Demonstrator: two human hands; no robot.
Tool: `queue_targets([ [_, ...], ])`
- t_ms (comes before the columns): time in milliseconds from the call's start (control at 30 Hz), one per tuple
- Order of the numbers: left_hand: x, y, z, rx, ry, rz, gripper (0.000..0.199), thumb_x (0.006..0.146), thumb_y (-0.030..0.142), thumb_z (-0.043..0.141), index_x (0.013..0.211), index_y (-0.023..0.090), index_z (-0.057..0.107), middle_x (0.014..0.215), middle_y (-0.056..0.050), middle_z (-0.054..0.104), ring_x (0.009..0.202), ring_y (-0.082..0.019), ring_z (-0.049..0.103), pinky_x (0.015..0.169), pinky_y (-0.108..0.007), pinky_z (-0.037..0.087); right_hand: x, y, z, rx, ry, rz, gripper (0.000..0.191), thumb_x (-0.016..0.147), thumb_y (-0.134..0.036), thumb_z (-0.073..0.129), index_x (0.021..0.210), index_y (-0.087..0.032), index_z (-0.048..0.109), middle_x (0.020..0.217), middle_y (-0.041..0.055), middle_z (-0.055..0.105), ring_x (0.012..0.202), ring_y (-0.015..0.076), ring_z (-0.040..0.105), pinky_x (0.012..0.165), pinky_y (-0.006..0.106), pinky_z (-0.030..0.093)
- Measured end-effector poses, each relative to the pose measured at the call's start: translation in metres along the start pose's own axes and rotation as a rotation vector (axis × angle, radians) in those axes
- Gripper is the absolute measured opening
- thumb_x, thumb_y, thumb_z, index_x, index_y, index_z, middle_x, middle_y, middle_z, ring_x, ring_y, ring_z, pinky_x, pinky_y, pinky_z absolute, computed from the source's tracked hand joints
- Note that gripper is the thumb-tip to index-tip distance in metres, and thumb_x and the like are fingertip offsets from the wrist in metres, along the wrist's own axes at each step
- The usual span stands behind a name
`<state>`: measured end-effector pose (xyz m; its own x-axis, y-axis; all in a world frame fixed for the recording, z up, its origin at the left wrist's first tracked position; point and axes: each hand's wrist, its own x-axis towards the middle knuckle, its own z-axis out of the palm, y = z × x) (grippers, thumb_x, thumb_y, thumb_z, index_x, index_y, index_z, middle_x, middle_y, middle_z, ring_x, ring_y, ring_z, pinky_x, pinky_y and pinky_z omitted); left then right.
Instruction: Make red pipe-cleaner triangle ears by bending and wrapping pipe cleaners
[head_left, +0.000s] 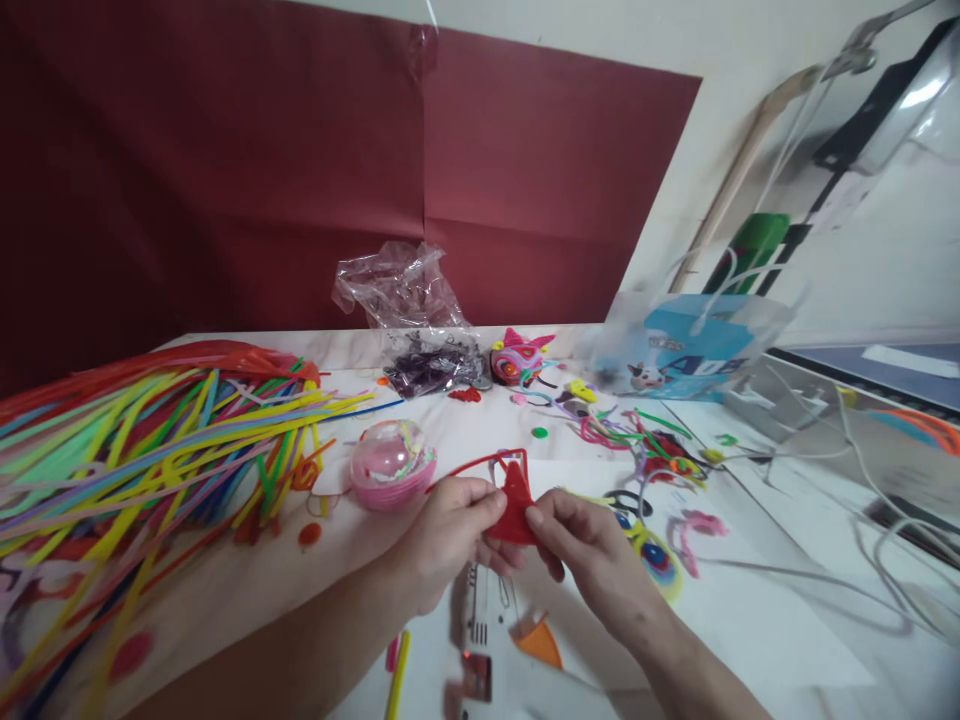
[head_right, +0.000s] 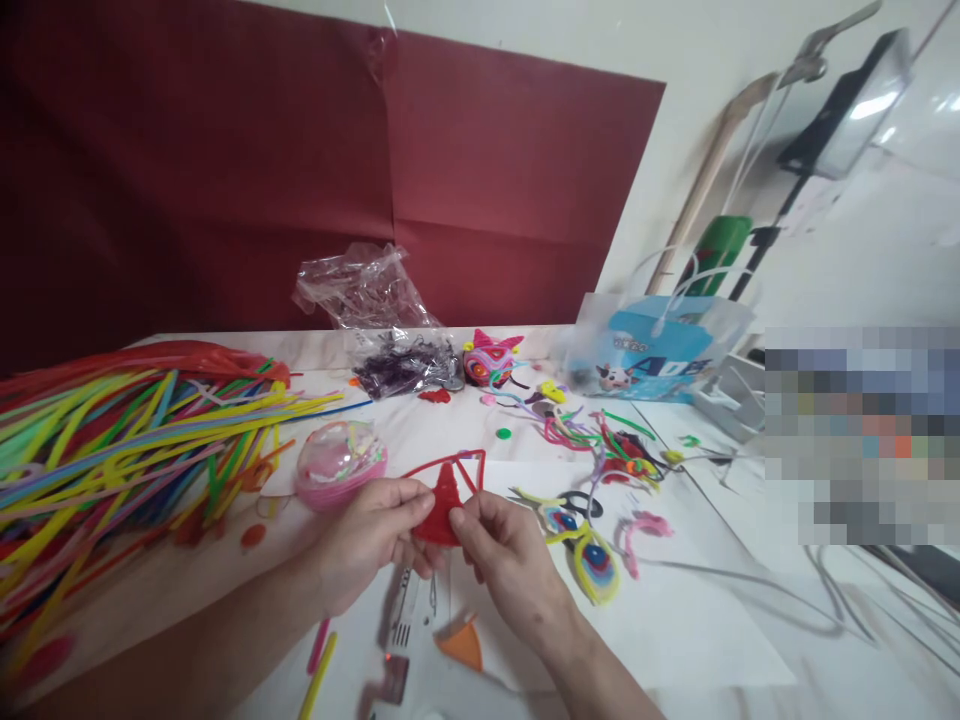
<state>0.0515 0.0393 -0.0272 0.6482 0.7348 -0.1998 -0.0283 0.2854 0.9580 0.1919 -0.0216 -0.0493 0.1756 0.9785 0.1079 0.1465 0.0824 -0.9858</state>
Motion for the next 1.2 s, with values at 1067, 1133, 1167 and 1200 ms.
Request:
queue_targets([
  [1067, -0.001, 0.001, -0.007, 0.234, -0.13, 0.164, 0.023, 0.068, 0.034, 0.058, 0.06, 0.016, 0.046, 0.056, 0.005, 0.041, 0.051, -0.008, 0.036, 0.05, -0.021, 0.027, -0.005, 0.003, 0.004, 0.173, -0.161, 0.049, 0.046, 0.075, -0.058, 0.055, 0.057, -0.017, 0.044, 0.049, -0.0054, 0.04, 0.042, 0.0072, 0.034, 0.041, 0.02, 0.03],
  [1133, 0.001, 0.001, -0.008, 0.254, -0.104, 0.201, 0.023, 0.07, 0.034, 0.058, 0.062, 0.015, 0.047, 0.057, 0.004, 0.044, 0.052, -0.008, 0.038, 0.051, -0.021, 0.029, -0.004, 0.003, 0.002, 0.162, -0.172, 0.054, 0.046, 0.073, -0.059, 0.057, 0.058, -0.017, 0.047, 0.049, -0.004, 0.043, 0.042, 0.0083, 0.037, 0.041, 0.021, 0.033],
  [1167, 0.001, 0.001, -0.009, 0.266, -0.095, 0.216, 0.022, 0.07, 0.034, 0.058, 0.062, 0.015, 0.049, 0.058, 0.004, 0.045, 0.053, -0.008, 0.04, 0.051, -0.021, 0.03, -0.004, 0.003, 0.001, 0.15, -0.172, 0.057, 0.045, 0.072, -0.058, 0.059, 0.057, -0.016, 0.048, 0.049, -0.0034, 0.044, 0.042, 0.0088, 0.039, 0.041, 0.021, 0.033],
  [1200, 0.002, 0.002, -0.01, 0.277, -0.085, 0.226, 0.022, 0.072, 0.033, 0.057, 0.063, 0.015, 0.05, 0.057, 0.004, 0.046, 0.052, -0.009, 0.041, 0.051, -0.021, 0.03, -0.003, 0.002, -0.001, 0.135, -0.161, 0.059, 0.044, 0.07, -0.056, 0.062, 0.056, -0.016, 0.049, 0.048, -0.003, 0.045, 0.042, 0.009, 0.039, 0.041, 0.021, 0.033],
])
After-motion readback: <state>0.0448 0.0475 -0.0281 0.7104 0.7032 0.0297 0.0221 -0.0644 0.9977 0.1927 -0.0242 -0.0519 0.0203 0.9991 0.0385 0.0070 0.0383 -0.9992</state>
